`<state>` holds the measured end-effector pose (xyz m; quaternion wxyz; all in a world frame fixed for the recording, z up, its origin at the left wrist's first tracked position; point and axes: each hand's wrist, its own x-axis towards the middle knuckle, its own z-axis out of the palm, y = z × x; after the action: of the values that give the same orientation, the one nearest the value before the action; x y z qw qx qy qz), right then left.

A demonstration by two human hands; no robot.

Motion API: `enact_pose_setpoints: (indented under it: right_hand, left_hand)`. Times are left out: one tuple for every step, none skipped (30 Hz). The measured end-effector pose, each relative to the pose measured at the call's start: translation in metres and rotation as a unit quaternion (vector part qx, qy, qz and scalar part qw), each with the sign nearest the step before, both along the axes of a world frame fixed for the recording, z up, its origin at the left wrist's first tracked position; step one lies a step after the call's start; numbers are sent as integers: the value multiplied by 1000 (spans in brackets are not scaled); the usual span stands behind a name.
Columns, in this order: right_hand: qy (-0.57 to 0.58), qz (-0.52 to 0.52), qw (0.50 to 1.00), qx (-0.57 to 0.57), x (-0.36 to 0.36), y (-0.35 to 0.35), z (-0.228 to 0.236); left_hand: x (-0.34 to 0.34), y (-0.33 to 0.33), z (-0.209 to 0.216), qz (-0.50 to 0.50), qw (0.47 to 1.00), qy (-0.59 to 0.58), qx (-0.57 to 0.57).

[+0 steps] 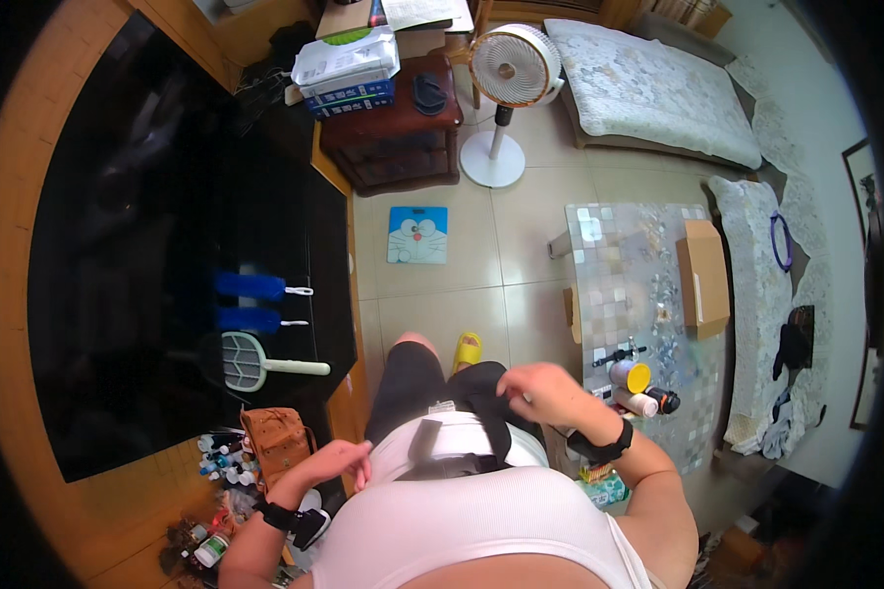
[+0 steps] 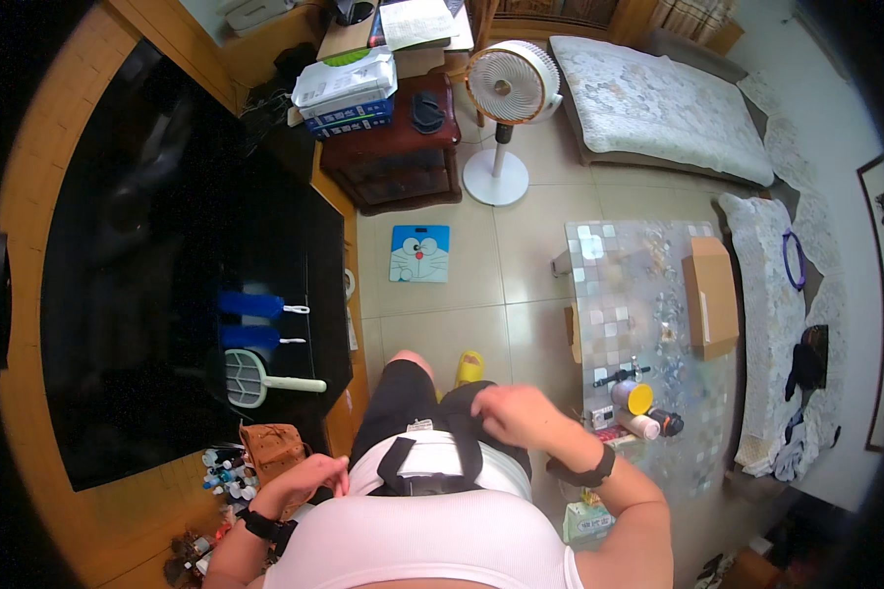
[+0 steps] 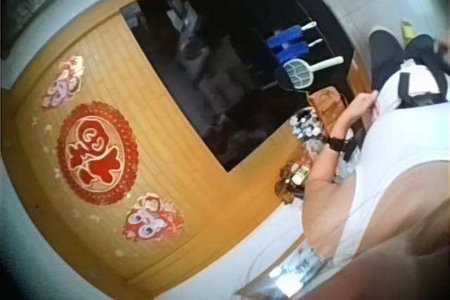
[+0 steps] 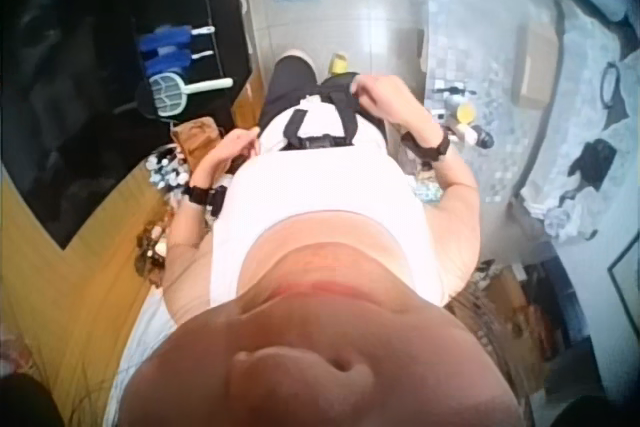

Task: The person washes a cloth in a bathroom sink, wipes the surface of a coffee table, and cleans the back of a phone with the damp cloth.

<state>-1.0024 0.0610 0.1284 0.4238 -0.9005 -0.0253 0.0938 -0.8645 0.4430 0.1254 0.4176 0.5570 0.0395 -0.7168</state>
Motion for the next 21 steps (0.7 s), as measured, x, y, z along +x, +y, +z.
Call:
enact_pose_setpoints:
  right_hand:
    - [5,-27,1000,-15,13,-17,-3]
    - [-18,-50,998,-46,28,-33,-3]
    - [-23,-60,994,-85,42,-49,-2]
    - [-30,-66,990,-122,58,-61,-3]
    - [-31,-65,990,-122,75,-70,-4]
    - [-39,-59,983,-167,90,-77,-4]
    - [-46,-53,974,-214,105,-84,-4]
    - [-44,-54,973,-220,119,-87,-4]
    - [-32,-42,974,-219,134,-89,-6]
    - [-20,-31,975,-219,148,-91,-5]
    - [8,-13,975,-220,163,-93,1]
    - [10,-9,973,-229,176,-96,2]
    - [12,1,974,-226,187,-100,0]
    - [15,11,975,-222,198,-106,1]
    - [33,14,974,-226,213,-111,9]
    - [36,17,972,-231,225,-119,9]
    - [39,16,970,-241,236,-128,5]
    - [43,14,967,-250,245,-137,1]
    - [46,18,967,-251,258,-145,-3]
    - [63,17,970,-236,272,-154,-6]
    - [83,10,972,-219,283,-163,-11]
  left_hand:
    - [12,12,-18,-10,998,-42,39]
    - [17,28,-42,6,981,-174,88]
    - [33,23,-36,-162,891,-404,131]
    - [45,18,-28,-311,720,-598,166]
    - [61,21,-31,-353,637,-664,171]
    - [78,17,-33,-330,653,-661,166]
    - [93,7,-36,-244,713,-635,171]
    - [110,-8,-36,-155,765,-600,172]
    - [127,-21,-41,-119,776,-604,138]
    - [143,-38,-43,-124,778,-599,141]
    - [161,-56,-42,-151,753,-629,120]
    - [177,-73,-42,-174,727,-657,97]
    - [194,-90,-43,-181,733,-651,81]
    - [211,-107,-39,-176,737,-649,61]
    - [227,-122,-38,-167,723,-670,34]
    - [241,-136,-37,-160,706,-690,8]
    - [255,-148,-35,-170,722,-670,7]
    - [267,-158,-33,-167,725,-668,5]
    - [277,-166,-30,-182,718,-672,-5]
    - [284,-173,-29,-196,711,-675,-14]
    - [291,-180,-27,-197,711,-675,-17]
